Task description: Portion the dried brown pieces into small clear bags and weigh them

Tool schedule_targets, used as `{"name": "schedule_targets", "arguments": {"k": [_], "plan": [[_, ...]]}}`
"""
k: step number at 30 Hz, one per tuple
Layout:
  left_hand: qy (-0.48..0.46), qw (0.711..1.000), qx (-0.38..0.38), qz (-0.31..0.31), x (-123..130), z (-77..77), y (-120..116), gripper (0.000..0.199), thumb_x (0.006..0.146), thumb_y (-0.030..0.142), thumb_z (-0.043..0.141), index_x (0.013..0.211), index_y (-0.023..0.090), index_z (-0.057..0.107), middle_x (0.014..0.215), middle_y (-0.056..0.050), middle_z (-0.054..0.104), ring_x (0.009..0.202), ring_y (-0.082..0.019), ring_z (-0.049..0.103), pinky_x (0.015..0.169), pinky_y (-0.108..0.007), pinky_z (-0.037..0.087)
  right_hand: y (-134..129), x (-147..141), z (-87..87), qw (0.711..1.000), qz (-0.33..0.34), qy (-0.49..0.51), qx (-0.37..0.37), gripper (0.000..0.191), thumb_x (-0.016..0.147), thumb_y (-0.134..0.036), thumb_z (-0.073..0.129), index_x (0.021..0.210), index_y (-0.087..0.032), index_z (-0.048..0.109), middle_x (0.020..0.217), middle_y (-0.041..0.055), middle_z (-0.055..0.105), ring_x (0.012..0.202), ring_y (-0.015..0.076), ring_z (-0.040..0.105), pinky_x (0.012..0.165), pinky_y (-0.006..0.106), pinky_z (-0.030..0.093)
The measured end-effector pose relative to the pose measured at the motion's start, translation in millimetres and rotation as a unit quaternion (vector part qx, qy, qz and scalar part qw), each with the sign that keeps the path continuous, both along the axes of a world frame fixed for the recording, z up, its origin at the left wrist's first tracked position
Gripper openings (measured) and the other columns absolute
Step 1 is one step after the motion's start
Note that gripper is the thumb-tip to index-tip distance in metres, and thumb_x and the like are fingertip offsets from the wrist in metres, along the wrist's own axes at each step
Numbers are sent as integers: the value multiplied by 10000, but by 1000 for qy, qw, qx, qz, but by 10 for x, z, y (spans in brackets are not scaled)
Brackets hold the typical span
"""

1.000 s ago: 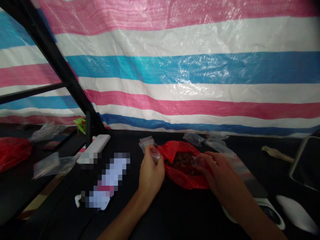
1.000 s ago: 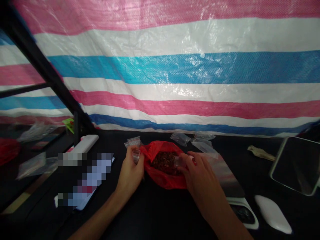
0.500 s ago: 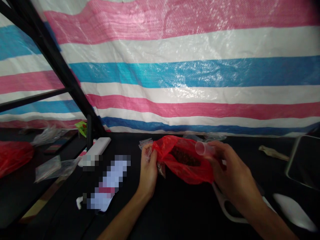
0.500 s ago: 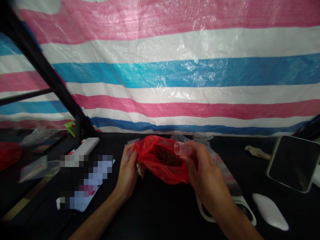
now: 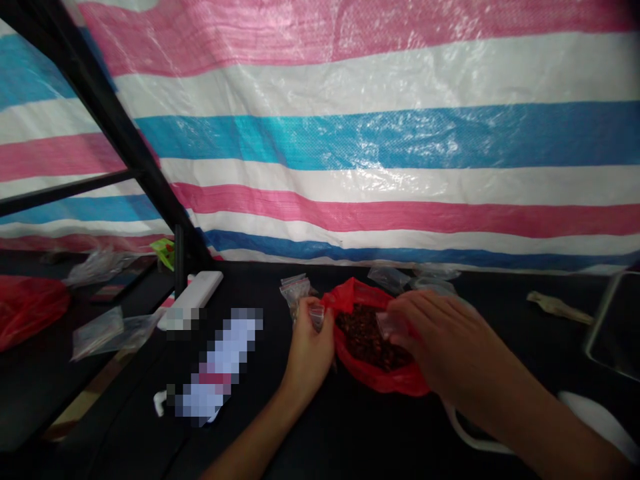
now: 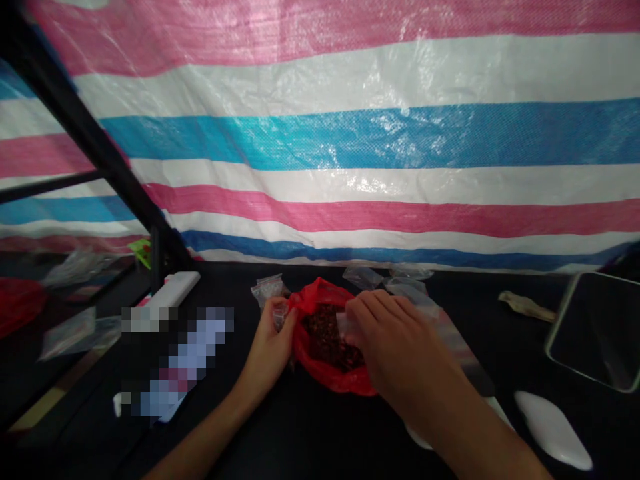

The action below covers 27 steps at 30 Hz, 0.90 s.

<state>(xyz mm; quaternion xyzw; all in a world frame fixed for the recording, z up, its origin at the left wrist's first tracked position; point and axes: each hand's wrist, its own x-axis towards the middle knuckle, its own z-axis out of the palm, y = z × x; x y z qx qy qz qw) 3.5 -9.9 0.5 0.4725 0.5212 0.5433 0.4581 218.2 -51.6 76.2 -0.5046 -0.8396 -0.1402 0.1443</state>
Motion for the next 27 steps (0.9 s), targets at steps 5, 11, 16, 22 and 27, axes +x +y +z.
{"name": "schedule_targets", "arguments": {"k": [5,11,16,22,27], "plan": [[27,997,-5,-74,14,-4,-23,198,978,365,606,1088,202,578,990,-59,702,927,-201,682,819,-306,539,153,-83,-174,992,-26,-126,-7,237,776,-54,664,943,-207,736,993,117,760,965,327,659,838,473,485],[-35,992,-48,-113,31,41,-42,258,979,433,599,1094,202,589,1014,-73,718,940,-208,698,829,-301,536,239,-104,-267,993,-47,-98,-34,164,782,-111,689,914,-191,743,949,115,751,956,328,632,838,486,439],[-82,989,-84,-91,13,54,-19,290,941,475,638,1066,215,613,1017,-57,717,919,-208,694,845,-310,539,191,-155,-396,997,-54,22,-60,131,898,-184,682,1003,-228,745,973,63,753,957,290,620,834,460,396],[-157,978,-117,-70,4,-15,-2,285,894,434,690,1057,207,636,1019,-48,700,955,-209,685,901,-326,541,158,-272,-501,988,-40,118,-96,210,903,-177,718,1100,-240,748,1035,38,763,1025,272,613,877,432,382],[-179,973,-115,-87,3,12,10,273,892,402,693,1056,191,638,1013,-45,699,940,-198,681,885,-312,533,173,-325,-500,975,-49,176,-128,197,889,-178,747,1072,-249,752,1028,26,778,1019,278,624,877,444,370]]}}
